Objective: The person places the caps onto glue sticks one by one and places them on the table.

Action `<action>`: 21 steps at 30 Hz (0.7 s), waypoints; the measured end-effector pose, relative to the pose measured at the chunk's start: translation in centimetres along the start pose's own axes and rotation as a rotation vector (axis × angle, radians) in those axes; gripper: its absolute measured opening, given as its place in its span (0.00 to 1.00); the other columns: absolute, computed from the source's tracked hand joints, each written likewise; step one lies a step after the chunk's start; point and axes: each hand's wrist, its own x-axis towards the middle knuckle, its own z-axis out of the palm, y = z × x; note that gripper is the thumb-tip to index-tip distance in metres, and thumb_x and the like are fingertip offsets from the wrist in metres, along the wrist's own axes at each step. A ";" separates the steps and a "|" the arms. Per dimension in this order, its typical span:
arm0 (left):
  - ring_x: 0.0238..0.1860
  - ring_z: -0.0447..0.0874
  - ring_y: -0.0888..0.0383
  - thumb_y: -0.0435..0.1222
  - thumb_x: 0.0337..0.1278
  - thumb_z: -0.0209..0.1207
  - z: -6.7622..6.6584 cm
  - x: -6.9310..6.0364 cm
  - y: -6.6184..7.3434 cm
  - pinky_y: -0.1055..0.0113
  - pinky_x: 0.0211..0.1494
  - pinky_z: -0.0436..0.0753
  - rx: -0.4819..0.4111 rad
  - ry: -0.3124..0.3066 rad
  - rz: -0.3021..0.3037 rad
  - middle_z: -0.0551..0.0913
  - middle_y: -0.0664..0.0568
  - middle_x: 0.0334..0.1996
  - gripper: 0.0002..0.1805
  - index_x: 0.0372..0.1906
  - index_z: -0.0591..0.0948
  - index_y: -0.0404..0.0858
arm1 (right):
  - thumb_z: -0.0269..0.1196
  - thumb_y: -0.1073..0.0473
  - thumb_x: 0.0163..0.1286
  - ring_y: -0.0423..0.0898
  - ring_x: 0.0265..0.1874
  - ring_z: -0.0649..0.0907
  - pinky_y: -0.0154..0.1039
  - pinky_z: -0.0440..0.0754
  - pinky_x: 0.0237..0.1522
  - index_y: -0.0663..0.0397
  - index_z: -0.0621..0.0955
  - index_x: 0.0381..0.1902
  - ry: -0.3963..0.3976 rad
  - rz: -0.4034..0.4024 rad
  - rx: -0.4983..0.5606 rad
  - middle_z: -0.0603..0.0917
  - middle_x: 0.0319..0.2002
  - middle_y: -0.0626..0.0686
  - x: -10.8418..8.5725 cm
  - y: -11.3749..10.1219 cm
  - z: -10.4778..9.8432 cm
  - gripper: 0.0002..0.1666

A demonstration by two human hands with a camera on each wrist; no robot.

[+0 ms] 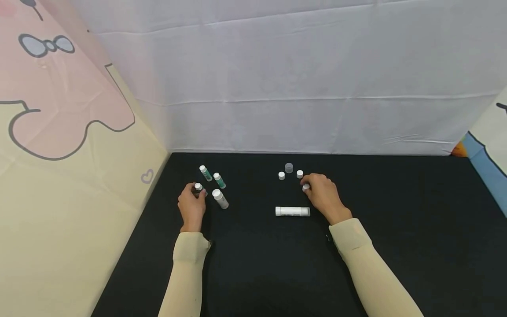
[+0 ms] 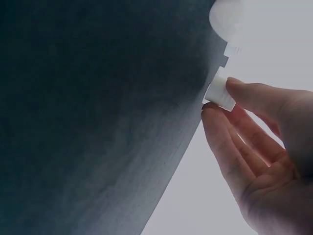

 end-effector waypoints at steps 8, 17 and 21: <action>0.52 0.87 0.35 0.27 0.67 0.67 -0.2 -0.4 0.1 0.38 0.58 0.80 0.022 0.002 0.030 0.88 0.34 0.50 0.13 0.54 0.84 0.29 | 0.70 0.74 0.67 0.64 0.42 0.88 0.62 0.85 0.44 0.69 0.87 0.47 0.029 -0.025 0.010 0.89 0.45 0.67 -0.1 0.5 0.1 0.11; 0.48 0.87 0.37 0.25 0.65 0.68 -0.8 -1.2 0.4 0.40 0.56 0.80 -0.005 0.019 0.062 0.89 0.35 0.48 0.12 0.52 0.85 0.30 | 0.70 0.73 0.68 0.63 0.42 0.88 0.63 0.84 0.43 0.68 0.87 0.48 0.048 -0.023 0.021 0.89 0.46 0.67 -0.1 0.2 0.0 0.11; 0.50 0.87 0.36 0.24 0.63 0.68 -1.3 -1.5 0.6 0.39 0.57 0.79 -0.006 0.033 0.092 0.89 0.35 0.49 0.13 0.52 0.86 0.29 | 0.70 0.72 0.68 0.63 0.41 0.88 0.62 0.84 0.42 0.67 0.87 0.49 0.052 -0.018 0.024 0.88 0.46 0.67 -0.2 0.0 -0.1 0.11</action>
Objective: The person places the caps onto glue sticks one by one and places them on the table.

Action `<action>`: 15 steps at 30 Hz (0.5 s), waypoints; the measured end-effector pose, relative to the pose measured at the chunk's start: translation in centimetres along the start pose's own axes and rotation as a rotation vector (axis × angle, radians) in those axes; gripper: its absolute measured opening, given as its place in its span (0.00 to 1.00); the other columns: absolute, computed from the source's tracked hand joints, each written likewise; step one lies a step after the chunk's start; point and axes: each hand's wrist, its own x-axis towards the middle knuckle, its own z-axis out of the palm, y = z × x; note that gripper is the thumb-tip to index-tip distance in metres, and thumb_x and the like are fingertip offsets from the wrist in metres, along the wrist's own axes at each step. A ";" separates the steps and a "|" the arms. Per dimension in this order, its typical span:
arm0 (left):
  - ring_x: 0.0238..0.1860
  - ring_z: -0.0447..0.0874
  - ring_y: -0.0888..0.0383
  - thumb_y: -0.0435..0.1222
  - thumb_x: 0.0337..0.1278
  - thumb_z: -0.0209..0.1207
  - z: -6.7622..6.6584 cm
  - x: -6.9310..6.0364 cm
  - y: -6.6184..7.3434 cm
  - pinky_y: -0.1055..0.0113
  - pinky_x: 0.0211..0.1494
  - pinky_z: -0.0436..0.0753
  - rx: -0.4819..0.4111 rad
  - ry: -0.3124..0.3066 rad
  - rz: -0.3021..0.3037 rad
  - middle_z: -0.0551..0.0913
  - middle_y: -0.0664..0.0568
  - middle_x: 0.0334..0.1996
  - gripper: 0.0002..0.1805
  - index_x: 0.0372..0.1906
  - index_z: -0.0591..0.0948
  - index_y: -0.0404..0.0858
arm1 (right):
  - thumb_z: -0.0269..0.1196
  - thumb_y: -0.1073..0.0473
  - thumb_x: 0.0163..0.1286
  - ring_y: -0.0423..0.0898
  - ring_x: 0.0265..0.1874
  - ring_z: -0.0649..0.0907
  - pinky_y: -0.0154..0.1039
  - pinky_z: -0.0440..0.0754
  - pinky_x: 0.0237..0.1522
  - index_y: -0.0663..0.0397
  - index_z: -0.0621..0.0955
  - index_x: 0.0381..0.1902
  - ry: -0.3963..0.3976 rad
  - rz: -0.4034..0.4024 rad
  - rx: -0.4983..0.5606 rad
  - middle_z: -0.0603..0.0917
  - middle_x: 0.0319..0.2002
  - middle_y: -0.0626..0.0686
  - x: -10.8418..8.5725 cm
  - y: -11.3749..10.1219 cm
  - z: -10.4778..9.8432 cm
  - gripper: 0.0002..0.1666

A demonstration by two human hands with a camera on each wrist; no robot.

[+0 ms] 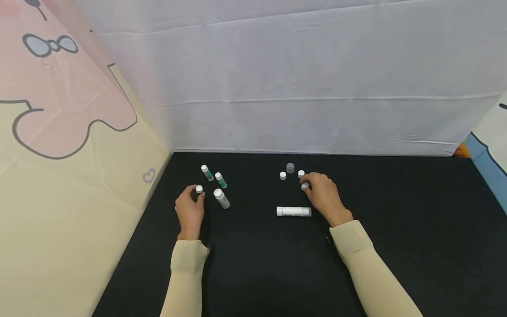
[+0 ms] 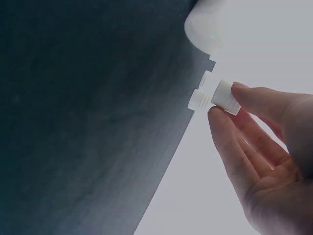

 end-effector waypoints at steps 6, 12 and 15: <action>0.55 0.86 0.35 0.24 0.62 0.69 -0.7 -0.2 0.7 0.38 0.61 0.78 0.012 0.009 0.008 0.88 0.33 0.51 0.15 0.53 0.86 0.28 | 0.70 0.72 0.69 0.62 0.41 0.88 0.62 0.84 0.42 0.67 0.87 0.49 0.005 -0.005 0.011 0.88 0.47 0.67 -0.1 -0.2 0.0 0.12; 0.56 0.86 0.36 0.23 0.62 0.69 -1.3 -0.5 1.5 0.39 0.63 0.79 0.010 0.005 0.015 0.88 0.34 0.51 0.15 0.53 0.87 0.28 | 0.70 0.72 0.69 0.62 0.41 0.88 0.62 0.84 0.42 0.67 0.87 0.49 0.013 -0.011 0.019 0.88 0.47 0.66 0.1 -0.4 -0.1 0.12; 0.55 0.86 0.36 0.23 0.60 0.70 -1.6 -0.8 1.9 0.39 0.62 0.79 0.008 0.016 0.041 0.88 0.35 0.50 0.14 0.52 0.87 0.29 | 0.70 0.71 0.69 0.62 0.42 0.88 0.62 0.84 0.43 0.66 0.88 0.49 0.011 -0.008 0.020 0.88 0.47 0.66 0.1 -0.5 -0.1 0.12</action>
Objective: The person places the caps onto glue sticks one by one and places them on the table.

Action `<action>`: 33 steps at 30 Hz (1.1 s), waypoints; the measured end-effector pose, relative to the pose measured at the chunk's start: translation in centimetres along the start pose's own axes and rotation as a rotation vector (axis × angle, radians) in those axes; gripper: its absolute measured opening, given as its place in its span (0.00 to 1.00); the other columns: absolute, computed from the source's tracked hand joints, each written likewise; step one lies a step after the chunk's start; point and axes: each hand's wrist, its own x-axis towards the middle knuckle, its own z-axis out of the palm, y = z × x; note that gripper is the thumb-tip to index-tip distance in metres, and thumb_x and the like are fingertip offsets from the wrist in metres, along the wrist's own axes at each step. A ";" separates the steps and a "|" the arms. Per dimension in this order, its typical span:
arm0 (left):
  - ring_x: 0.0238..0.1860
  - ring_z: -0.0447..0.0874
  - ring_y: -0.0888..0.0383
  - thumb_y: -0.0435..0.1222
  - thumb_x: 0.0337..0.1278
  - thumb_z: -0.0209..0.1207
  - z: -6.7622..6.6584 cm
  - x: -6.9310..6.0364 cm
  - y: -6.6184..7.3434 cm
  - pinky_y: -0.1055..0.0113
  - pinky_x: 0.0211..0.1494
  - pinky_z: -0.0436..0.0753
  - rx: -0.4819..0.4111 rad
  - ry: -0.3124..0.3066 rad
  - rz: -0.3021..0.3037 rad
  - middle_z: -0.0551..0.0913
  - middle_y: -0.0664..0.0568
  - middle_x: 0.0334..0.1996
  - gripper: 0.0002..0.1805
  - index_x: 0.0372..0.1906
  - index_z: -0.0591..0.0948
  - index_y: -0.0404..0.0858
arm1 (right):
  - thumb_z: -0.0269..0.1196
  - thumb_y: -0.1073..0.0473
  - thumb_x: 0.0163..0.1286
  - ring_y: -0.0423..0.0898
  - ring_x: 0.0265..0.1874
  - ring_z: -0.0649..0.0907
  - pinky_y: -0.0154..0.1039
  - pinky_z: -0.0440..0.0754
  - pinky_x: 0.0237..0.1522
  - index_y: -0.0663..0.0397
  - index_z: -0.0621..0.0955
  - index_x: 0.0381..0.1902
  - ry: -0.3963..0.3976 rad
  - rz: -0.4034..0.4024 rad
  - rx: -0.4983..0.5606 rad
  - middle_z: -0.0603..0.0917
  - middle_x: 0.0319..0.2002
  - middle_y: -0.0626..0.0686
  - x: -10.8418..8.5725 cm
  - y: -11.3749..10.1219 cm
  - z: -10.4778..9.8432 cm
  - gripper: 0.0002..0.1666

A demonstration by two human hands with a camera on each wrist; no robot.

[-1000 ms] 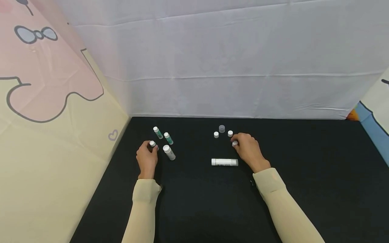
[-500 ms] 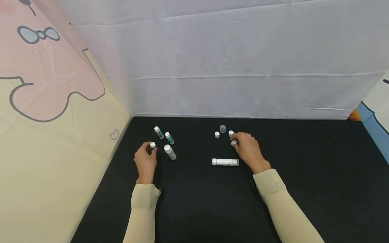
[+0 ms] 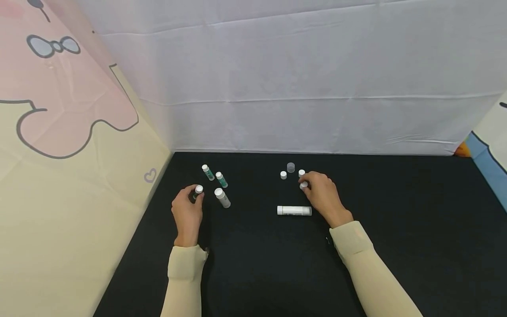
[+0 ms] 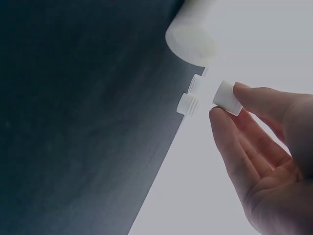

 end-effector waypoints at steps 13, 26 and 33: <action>0.49 0.88 0.39 0.22 0.56 0.73 -0.7 -1.8 1.6 0.42 0.54 0.83 -0.016 0.013 0.128 0.88 0.38 0.46 0.14 0.48 0.89 0.30 | 0.70 0.71 0.70 0.62 0.42 0.87 0.61 0.85 0.43 0.66 0.87 0.51 0.011 -0.007 0.023 0.88 0.49 0.67 -0.5 -1.0 -0.2 0.12; 0.44 0.88 0.43 0.21 0.54 0.73 -1.1 -4.2 3.9 0.46 0.48 0.85 0.002 -0.034 0.192 0.87 0.42 0.45 0.16 0.49 0.90 0.32 | 0.71 0.70 0.69 0.61 0.42 0.87 0.60 0.84 0.43 0.66 0.87 0.50 0.043 -0.049 0.061 0.88 0.48 0.65 -1.1 -2.1 -0.7 0.12; 0.43 0.88 0.46 0.23 0.54 0.75 -1.1 -5.0 5.0 0.48 0.47 0.86 0.012 -0.070 0.229 0.87 0.45 0.45 0.16 0.49 0.90 0.34 | 0.71 0.72 0.67 0.61 0.44 0.87 0.60 0.84 0.46 0.65 0.88 0.49 0.063 -0.068 0.097 0.88 0.49 0.64 -1.6 -3.4 -1.1 0.12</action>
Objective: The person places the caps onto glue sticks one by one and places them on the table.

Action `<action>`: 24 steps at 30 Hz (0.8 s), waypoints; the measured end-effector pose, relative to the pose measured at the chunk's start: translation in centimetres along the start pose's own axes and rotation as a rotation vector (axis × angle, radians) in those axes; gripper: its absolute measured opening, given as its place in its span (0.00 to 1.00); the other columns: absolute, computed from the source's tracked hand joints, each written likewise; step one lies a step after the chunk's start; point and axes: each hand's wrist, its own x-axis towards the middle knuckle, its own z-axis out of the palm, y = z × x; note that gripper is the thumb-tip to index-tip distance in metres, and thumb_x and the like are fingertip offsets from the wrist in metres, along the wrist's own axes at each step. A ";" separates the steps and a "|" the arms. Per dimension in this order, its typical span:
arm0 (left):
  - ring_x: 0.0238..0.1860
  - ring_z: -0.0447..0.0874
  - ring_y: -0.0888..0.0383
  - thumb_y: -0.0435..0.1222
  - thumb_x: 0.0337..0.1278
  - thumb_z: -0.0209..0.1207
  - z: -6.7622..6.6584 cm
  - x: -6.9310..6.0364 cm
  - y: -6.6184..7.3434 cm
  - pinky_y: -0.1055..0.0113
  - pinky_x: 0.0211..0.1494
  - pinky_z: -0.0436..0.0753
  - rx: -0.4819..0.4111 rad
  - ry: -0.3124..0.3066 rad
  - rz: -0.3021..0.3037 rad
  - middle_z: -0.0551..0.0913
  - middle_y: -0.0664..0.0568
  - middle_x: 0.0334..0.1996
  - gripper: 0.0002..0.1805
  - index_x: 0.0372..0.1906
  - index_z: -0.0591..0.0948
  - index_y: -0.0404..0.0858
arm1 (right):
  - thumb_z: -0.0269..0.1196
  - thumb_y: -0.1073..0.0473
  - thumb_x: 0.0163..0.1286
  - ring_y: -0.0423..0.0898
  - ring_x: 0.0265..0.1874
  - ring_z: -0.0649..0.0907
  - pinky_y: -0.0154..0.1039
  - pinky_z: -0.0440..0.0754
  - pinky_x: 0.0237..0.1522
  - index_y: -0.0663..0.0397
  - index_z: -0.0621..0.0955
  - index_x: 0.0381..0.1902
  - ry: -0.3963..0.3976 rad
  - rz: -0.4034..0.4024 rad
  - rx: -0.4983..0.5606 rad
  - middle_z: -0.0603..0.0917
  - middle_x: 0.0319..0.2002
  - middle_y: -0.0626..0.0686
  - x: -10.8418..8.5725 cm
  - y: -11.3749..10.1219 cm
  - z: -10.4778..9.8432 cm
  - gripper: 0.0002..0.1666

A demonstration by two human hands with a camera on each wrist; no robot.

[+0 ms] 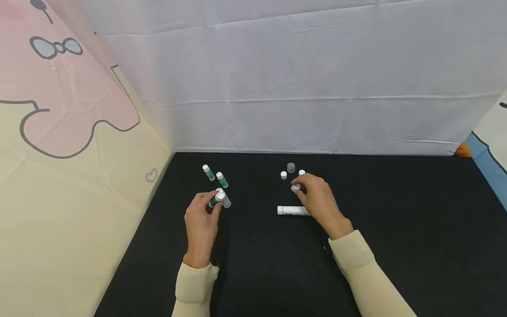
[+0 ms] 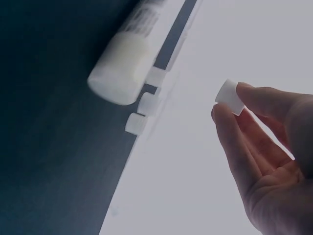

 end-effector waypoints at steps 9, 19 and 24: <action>0.41 0.88 0.47 0.27 0.53 0.77 1.8 -0.6 1.3 0.48 0.45 0.85 0.051 -0.039 0.123 0.88 0.49 0.43 0.14 0.45 0.91 0.38 | 0.73 0.73 0.65 0.54 0.37 0.86 0.54 0.85 0.40 0.62 0.89 0.47 0.027 -0.066 0.032 0.89 0.44 0.59 -0.3 -1.3 0.1 0.13; 0.42 0.88 0.50 0.30 0.53 0.78 4.0 -1.0 2.6 0.52 0.46 0.86 0.088 -0.095 0.209 0.88 0.50 0.41 0.13 0.44 0.92 0.39 | 0.75 0.75 0.61 0.53 0.38 0.88 0.53 0.89 0.39 0.60 0.89 0.45 0.058 -0.149 0.107 0.89 0.41 0.55 -0.8 -2.7 0.1 0.14; 0.41 0.88 0.51 0.31 0.53 0.78 5.0 -1.2 2.8 0.53 0.47 0.85 0.101 -0.115 0.239 0.88 0.50 0.40 0.13 0.44 0.92 0.39 | 0.75 0.75 0.61 0.55 0.41 0.89 0.51 0.90 0.39 0.61 0.89 0.46 0.047 -0.183 0.150 0.90 0.44 0.56 -0.9 -3.4 0.1 0.16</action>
